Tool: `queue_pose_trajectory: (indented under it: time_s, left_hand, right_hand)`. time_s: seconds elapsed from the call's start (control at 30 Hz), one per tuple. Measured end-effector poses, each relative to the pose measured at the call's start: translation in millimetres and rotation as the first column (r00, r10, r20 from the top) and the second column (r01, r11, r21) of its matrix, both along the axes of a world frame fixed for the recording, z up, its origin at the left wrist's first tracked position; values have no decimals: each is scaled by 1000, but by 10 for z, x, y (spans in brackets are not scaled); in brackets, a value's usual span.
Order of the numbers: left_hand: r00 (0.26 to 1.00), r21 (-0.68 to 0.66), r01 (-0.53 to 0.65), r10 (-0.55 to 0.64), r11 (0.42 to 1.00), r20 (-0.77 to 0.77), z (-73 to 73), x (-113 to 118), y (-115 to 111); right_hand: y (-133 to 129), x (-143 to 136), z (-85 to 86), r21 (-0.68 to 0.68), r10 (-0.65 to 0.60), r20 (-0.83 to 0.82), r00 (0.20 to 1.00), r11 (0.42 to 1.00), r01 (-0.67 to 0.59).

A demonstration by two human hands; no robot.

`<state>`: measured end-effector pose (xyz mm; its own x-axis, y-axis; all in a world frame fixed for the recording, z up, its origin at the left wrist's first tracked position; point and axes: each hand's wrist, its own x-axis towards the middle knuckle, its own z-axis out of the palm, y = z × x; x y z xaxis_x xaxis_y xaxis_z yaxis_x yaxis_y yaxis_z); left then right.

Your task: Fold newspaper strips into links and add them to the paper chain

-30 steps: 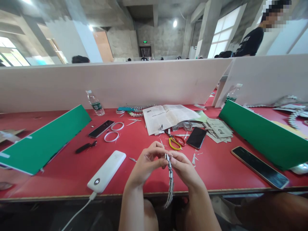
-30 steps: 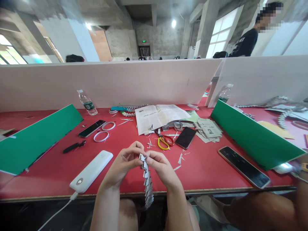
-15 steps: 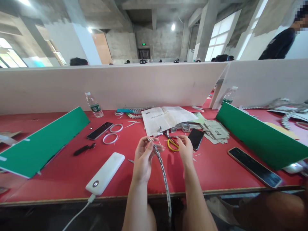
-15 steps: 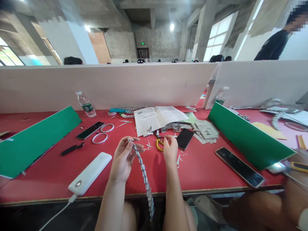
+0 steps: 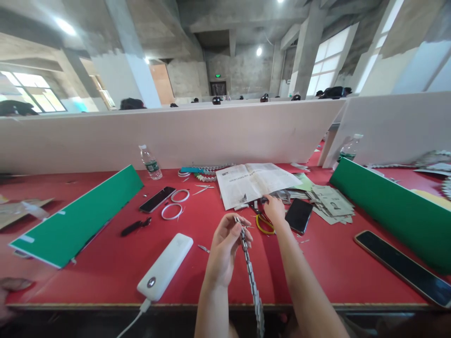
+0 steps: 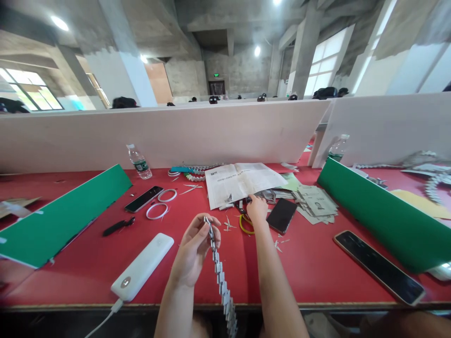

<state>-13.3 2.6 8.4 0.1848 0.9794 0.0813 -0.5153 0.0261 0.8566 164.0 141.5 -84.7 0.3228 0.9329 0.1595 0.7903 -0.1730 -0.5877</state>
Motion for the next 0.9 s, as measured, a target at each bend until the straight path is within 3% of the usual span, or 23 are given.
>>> queue_pose_trajectory:
  time_s: [0.2,0.57,0.73,0.9]
  left_hand:
    - [999,-36,-32,31,999,-27,11,-31,5]
    - [997,-22,-64,63,998,-48,-105,-12,48]
    - [994,-79,-101,97,992,-53,-116,11,77]
    - [991,-123,-128,123,984,-46,-118,10,87]
  right_hand:
    - [-28,32,-58,-21,-1,-1,1000,1000,1]
    - [-260,135,-159,46,-75,-3,997,996,75]
    - [-226,117,-176,86,-50,-40,998,995,53]
    - [-144,57,-175,129,-104,-75,992,985,113]
